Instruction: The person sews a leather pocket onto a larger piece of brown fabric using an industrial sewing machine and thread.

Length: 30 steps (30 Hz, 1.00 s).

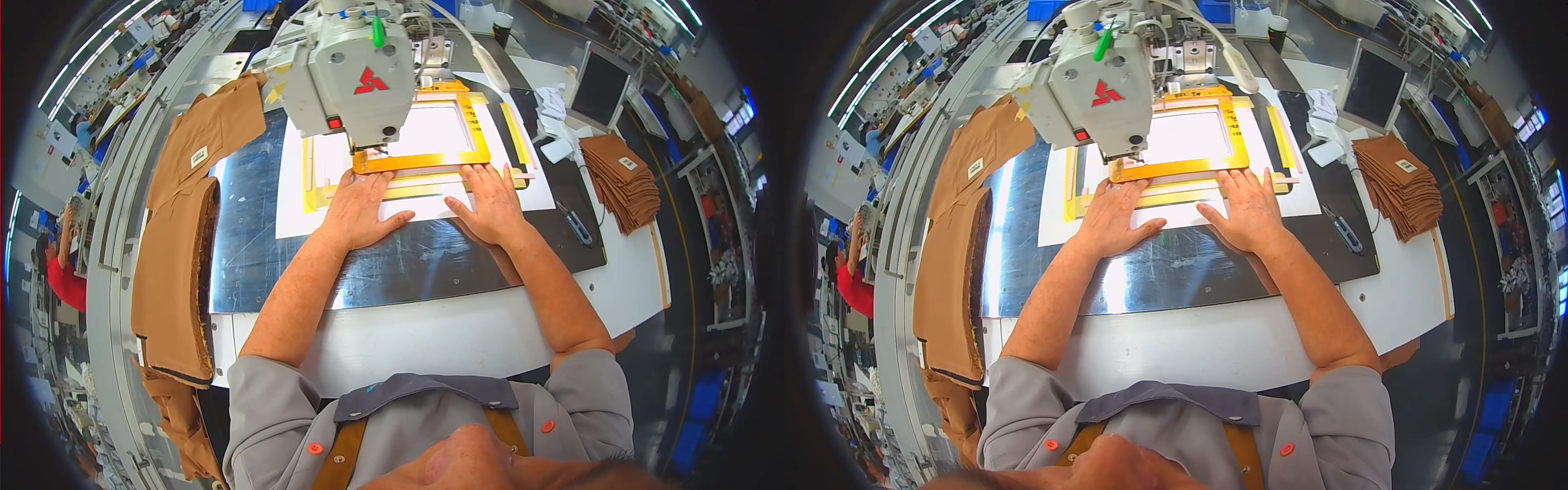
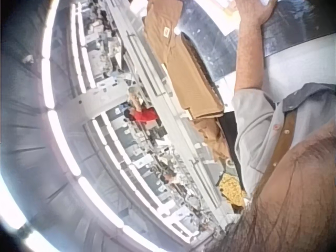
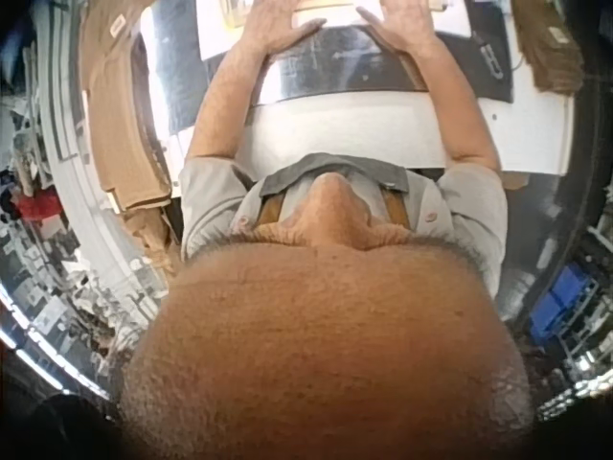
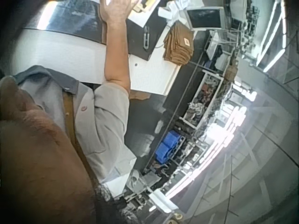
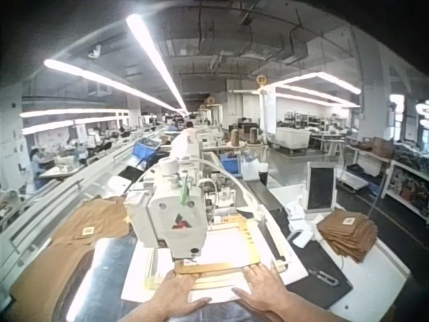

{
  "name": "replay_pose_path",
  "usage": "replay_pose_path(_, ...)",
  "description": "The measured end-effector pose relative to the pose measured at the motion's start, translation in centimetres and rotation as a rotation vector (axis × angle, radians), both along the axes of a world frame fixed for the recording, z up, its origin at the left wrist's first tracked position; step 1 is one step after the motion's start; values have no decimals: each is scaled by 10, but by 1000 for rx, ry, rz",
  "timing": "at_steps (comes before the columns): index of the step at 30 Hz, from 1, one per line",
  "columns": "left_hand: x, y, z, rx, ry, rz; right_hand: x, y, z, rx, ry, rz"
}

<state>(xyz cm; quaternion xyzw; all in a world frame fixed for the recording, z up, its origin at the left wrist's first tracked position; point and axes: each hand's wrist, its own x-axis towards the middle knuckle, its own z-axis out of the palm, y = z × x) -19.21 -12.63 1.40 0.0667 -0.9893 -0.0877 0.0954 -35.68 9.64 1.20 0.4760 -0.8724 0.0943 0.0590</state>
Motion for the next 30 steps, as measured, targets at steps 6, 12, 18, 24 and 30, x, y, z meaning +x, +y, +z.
replay_pose_path(6,1,-5,-5,-21,22,11,2,-3,-2,-26,35,26)
replay_pose_path(12,-4,1,-2,49,44,-50,-4,4,-10,-55,44,10)
replay_pose_path(18,3,-6,-6,53,76,-35,-1,-6,-5,-44,-18,15)
replay_pose_path(24,-2,1,-5,17,51,-29,-5,-6,-5,-44,53,-11)
replay_pose_path(30,0,4,2,39,-18,-24,-1,-10,6,83,-24,-62)
